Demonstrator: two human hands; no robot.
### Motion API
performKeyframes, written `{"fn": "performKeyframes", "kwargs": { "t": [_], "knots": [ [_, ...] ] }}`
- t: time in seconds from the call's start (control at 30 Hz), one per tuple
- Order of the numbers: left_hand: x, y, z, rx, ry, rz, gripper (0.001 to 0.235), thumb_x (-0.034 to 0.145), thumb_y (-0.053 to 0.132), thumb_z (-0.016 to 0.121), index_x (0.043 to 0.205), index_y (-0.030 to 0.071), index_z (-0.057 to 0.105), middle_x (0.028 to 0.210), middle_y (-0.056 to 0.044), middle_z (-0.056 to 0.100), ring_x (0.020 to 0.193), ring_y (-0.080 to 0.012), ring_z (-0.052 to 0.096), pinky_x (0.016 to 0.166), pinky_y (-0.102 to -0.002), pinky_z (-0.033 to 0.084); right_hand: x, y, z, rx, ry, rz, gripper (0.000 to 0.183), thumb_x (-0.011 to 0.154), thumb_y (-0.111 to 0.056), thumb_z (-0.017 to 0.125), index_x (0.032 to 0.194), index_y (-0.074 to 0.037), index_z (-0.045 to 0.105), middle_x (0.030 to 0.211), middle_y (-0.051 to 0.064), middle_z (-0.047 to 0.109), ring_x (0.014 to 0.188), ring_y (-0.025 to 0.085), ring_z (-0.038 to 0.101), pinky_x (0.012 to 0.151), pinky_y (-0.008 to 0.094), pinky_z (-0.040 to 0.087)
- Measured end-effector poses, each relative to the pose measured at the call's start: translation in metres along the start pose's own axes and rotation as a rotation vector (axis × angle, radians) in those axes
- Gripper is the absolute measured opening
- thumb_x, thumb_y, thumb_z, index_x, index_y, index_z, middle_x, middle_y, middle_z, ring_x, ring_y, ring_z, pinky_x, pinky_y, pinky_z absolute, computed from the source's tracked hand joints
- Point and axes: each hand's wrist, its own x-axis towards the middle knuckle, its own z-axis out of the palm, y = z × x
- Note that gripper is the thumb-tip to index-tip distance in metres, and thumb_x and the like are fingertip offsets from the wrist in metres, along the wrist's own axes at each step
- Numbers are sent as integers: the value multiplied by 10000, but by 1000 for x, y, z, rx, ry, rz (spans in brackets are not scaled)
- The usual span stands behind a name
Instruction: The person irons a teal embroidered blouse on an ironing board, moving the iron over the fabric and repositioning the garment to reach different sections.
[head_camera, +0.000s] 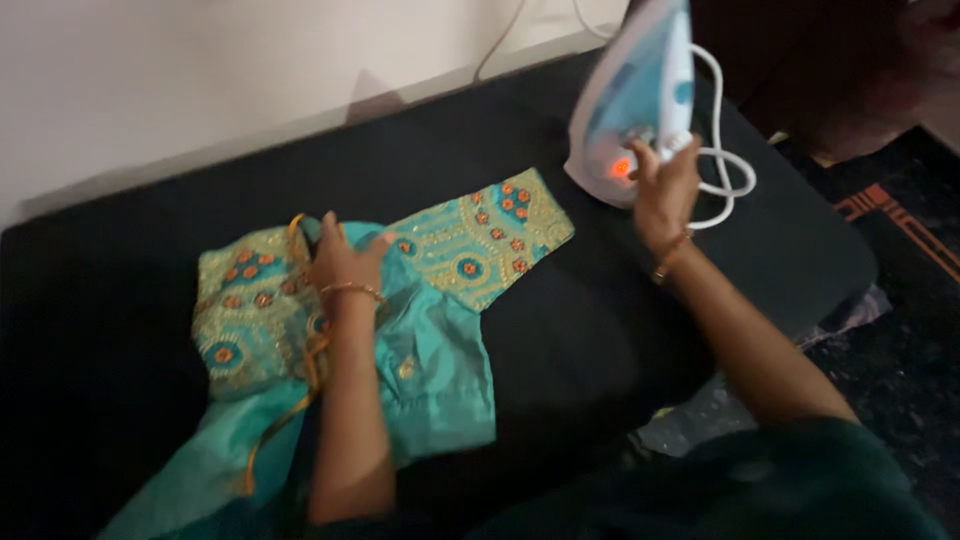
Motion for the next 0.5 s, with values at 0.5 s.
{"fn": "performKeyframes", "kwargs": {
  "t": [0.5],
  "knots": [
    [-178,-3,-30,-294,-84,802,297,835,-60,695,1058,131,740,1034,-45,715,944,-195,704,786,-335,600,1,40,-19,172,-187,-139,409,1034,-144,719,1319,-4,460,1068,65,621,933,133,645,781,290,567]
  ]
}}
